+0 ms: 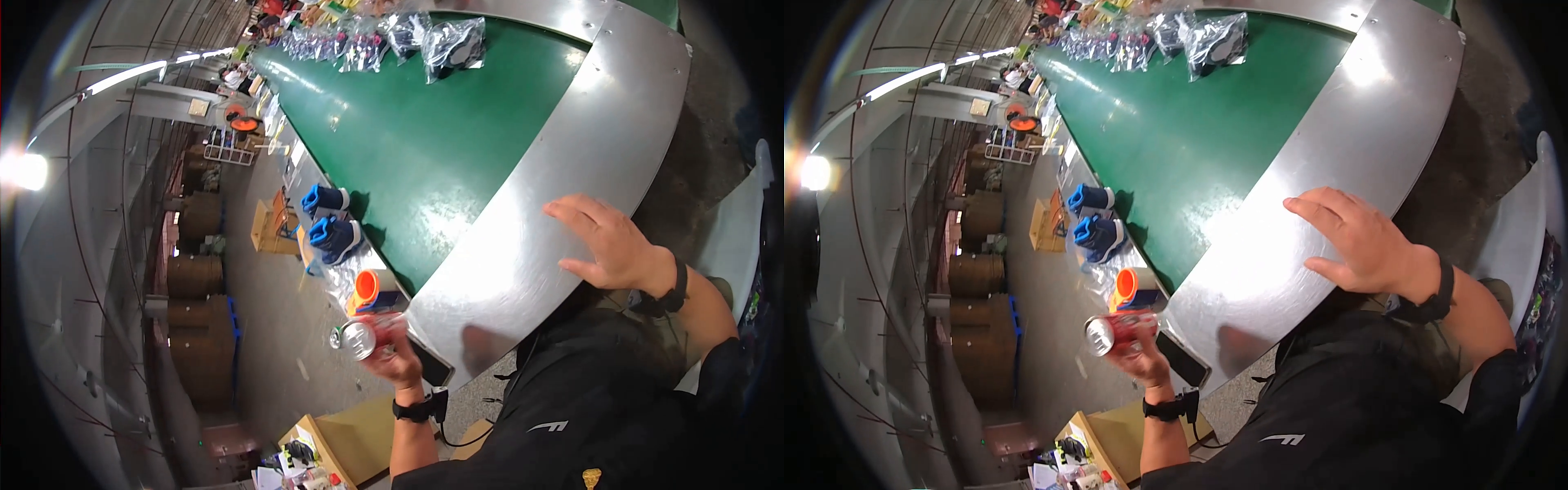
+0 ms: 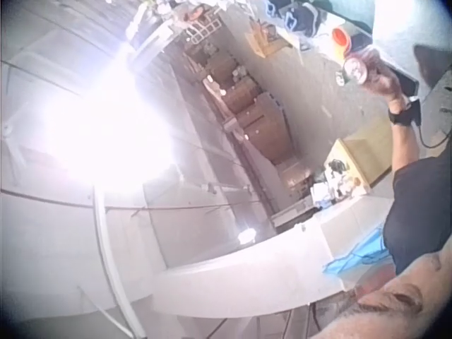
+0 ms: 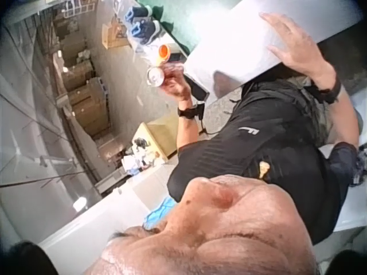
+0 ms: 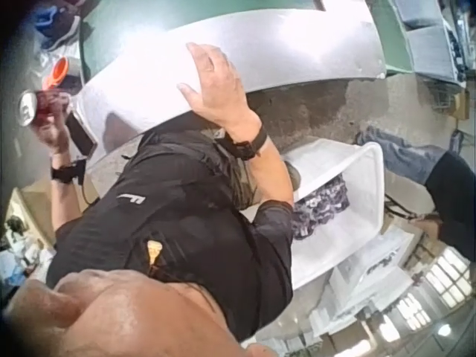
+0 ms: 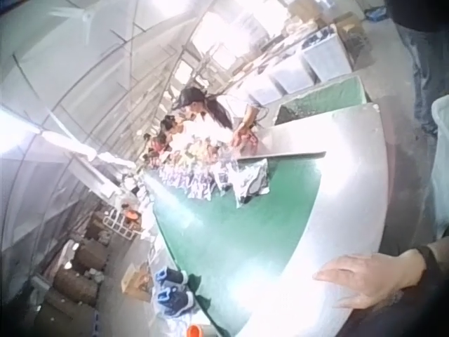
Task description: Bagging shoes from a conveyor belt and putting them into a large bin, and then checking electronic components.
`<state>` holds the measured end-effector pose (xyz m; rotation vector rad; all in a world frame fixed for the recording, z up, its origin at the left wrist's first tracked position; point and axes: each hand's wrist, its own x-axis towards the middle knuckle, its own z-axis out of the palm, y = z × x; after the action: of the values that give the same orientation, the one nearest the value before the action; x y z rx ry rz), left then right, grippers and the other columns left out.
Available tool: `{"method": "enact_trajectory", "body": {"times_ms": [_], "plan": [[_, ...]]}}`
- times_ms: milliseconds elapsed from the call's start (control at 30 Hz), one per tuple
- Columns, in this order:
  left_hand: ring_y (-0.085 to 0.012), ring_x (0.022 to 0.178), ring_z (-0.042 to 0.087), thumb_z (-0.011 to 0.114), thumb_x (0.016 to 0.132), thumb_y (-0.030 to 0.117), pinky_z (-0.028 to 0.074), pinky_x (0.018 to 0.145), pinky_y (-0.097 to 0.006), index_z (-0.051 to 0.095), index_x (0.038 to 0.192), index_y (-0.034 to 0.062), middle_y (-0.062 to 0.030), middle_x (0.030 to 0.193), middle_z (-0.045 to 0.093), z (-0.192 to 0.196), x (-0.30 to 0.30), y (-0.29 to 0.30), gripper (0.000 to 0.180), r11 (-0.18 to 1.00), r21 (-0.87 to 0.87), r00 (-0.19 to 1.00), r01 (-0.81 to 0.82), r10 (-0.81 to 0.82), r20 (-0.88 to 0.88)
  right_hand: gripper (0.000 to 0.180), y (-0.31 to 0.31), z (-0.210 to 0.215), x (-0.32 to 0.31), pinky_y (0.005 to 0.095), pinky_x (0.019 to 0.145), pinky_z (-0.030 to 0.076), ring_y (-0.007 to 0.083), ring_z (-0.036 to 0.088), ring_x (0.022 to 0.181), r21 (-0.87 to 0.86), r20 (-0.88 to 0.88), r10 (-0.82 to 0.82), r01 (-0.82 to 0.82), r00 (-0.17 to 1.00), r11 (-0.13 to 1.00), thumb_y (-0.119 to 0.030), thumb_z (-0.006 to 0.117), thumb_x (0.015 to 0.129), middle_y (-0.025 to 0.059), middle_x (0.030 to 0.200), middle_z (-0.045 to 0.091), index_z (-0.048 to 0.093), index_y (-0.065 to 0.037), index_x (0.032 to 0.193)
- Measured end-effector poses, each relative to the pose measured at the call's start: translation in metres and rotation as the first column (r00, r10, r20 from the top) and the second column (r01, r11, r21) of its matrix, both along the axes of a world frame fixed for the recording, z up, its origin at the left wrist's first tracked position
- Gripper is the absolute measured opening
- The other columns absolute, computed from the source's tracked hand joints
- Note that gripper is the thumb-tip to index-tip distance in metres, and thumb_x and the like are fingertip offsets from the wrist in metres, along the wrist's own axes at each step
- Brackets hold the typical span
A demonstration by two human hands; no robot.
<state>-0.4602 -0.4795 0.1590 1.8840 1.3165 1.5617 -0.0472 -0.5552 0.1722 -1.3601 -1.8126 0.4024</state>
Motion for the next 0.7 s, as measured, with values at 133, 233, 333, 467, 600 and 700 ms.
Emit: {"method": "enact_trajectory", "body": {"times_ms": [133,233,333,467,600,700], "plan": [[-0.0262,0.109,0.063,0.076,0.091,0.016,0.056,0.093,-0.040,0.046,0.136,-0.0031,-0.0182,0.127,0.060,-0.001,-0.059,-0.015,0.057,0.894,0.065,0.896,-0.444,0.441,0.054,0.077,0.003,-0.013,-0.003,0.0424,0.100,0.047,0.0350,0.057,0.115,-0.010,0.038,0.052,-0.052,0.998,0.999,-0.011,0.079,0.075,0.0163,0.131,0.053,0.048,-0.006,0.144],[-0.0263,0.105,0.066,0.078,0.089,0.014,0.058,0.088,-0.039,0.049,0.131,-0.0048,-0.0184,0.122,0.063,-0.022,-0.090,-0.017,0.055,0.825,0.005,0.818,-0.566,0.561,0.126,0.076,0.001,-0.015,-0.001,0.0426,0.101,0.047,0.0347,0.057,0.115,-0.003,0.018,0.079,-0.079,0.997,0.997,-0.011,0.079,0.076,0.0170,0.130,0.054,0.047,-0.006,0.145],[-0.0271,0.102,0.067,0.081,0.086,0.012,0.058,0.085,-0.039,0.052,0.127,-0.0062,-0.0189,0.120,0.064,-0.043,-0.125,-0.015,0.054,0.763,-0.067,0.750,-0.643,0.646,0.144,0.074,-0.001,-0.013,0.006,0.0422,0.100,0.047,0.0350,0.057,0.116,-0.019,0.003,0.082,-0.082,0.997,0.996,-0.011,0.079,0.077,0.0170,0.130,0.055,0.048,-0.006,0.144],[-0.0260,0.105,0.066,0.084,0.082,0.008,0.056,0.090,-0.039,0.053,0.127,-0.0055,-0.0166,0.122,0.065,-0.062,-0.136,-0.007,0.056,0.753,-0.219,0.757,-0.620,0.648,0.084,0.071,-0.008,-0.021,0.019,0.0423,0.099,0.049,0.0368,0.058,0.115,-0.041,-0.051,0.031,-0.033,0.998,0.999,-0.012,0.078,0.076,0.0178,0.129,0.056,0.050,-0.004,0.141],[-0.0260,0.116,0.060,0.086,0.080,0.009,0.051,0.098,-0.041,0.048,0.134,-0.0049,-0.0163,0.130,0.059,-0.064,-0.120,0.000,0.068,0.843,-0.237,0.849,-0.482,0.517,0.113,0.070,-0.014,-0.027,0.030,0.0431,0.099,0.049,0.0377,0.058,0.115,-0.055,-0.029,-0.025,0.023,0.999,0.998,-0.015,0.078,0.075,0.0186,0.129,0.056,0.052,-0.002,0.138],[-0.0325,0.122,0.048,0.083,0.086,0.036,0.044,0.103,-0.044,0.031,0.151,-0.0045,-0.0212,0.138,0.042,-0.058,-0.123,0.007,0.093,0.671,-0.050,0.672,-0.740,0.740,-0.016,0.067,-0.022,-0.027,0.039,0.0424,0.098,0.049,0.0361,0.058,0.114,-0.024,0.005,-0.026,0.026,1.000,0.999,-0.014,0.077,0.076,0.0174,0.129,0.056,0.053,-0.005,0.138]]}}
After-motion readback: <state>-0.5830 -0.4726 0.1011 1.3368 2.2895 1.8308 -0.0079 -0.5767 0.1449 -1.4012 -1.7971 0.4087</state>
